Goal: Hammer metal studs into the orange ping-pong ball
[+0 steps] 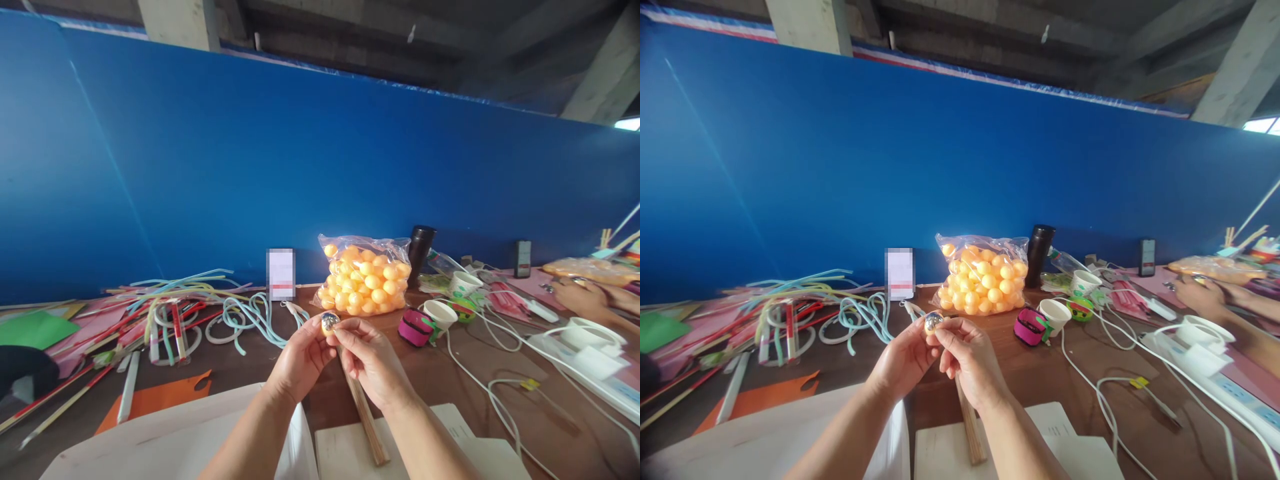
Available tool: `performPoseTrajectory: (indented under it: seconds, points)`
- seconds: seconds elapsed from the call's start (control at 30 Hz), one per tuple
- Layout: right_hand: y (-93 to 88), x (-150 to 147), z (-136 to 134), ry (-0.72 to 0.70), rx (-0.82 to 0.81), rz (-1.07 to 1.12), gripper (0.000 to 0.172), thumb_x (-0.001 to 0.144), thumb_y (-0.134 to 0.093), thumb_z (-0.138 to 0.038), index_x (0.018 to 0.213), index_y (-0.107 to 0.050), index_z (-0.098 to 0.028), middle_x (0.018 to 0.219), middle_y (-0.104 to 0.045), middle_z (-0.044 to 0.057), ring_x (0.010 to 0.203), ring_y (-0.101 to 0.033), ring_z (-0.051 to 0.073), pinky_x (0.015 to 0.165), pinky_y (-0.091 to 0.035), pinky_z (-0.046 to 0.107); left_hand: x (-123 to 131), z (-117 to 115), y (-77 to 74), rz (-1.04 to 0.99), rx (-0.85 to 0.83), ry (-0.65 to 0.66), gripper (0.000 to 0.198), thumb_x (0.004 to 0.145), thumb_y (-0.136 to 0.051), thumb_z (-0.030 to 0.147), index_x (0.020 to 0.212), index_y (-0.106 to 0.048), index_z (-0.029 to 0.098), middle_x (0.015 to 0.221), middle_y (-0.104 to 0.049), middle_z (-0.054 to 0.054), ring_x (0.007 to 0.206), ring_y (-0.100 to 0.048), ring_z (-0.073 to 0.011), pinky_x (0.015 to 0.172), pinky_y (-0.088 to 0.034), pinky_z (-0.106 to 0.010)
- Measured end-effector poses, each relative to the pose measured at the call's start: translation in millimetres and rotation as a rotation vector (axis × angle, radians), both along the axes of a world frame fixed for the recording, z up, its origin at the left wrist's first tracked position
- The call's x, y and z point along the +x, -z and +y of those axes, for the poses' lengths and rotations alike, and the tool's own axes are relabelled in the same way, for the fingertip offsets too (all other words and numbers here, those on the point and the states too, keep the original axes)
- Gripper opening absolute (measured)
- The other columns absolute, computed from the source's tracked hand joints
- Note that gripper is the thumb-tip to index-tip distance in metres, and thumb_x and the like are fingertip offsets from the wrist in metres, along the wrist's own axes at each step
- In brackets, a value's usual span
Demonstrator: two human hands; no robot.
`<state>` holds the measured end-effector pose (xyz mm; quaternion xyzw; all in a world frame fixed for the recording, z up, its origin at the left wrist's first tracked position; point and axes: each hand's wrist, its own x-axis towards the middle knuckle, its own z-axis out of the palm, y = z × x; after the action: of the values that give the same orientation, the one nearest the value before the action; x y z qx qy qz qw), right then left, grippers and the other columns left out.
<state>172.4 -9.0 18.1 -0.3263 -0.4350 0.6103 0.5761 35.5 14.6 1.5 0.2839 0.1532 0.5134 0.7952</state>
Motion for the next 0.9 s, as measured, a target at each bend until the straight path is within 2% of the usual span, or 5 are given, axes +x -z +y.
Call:
performPoseTrajectory:
  seconds: [0.9]
  points:
    - [-1.7, -3.6, -2.0, 0.050, 0.016, -0.019, 0.016, 0.080, -0.074, -0.028, 0.080, -0.065, -0.015, 0.075, -0.072, 0.003, 0.037, -0.044, 0.001, 0.035, -0.024, 0.013, 0.2, -0.5, -1.6, 0.018, 0.002, -0.033, 0.024, 0.086, -0.060, 0.024, 0.105, -0.066, 0.012, 0.087, -0.064, -0.006, 0.071, -0.059, -0.0094, 0.066, -0.052, -0.021]
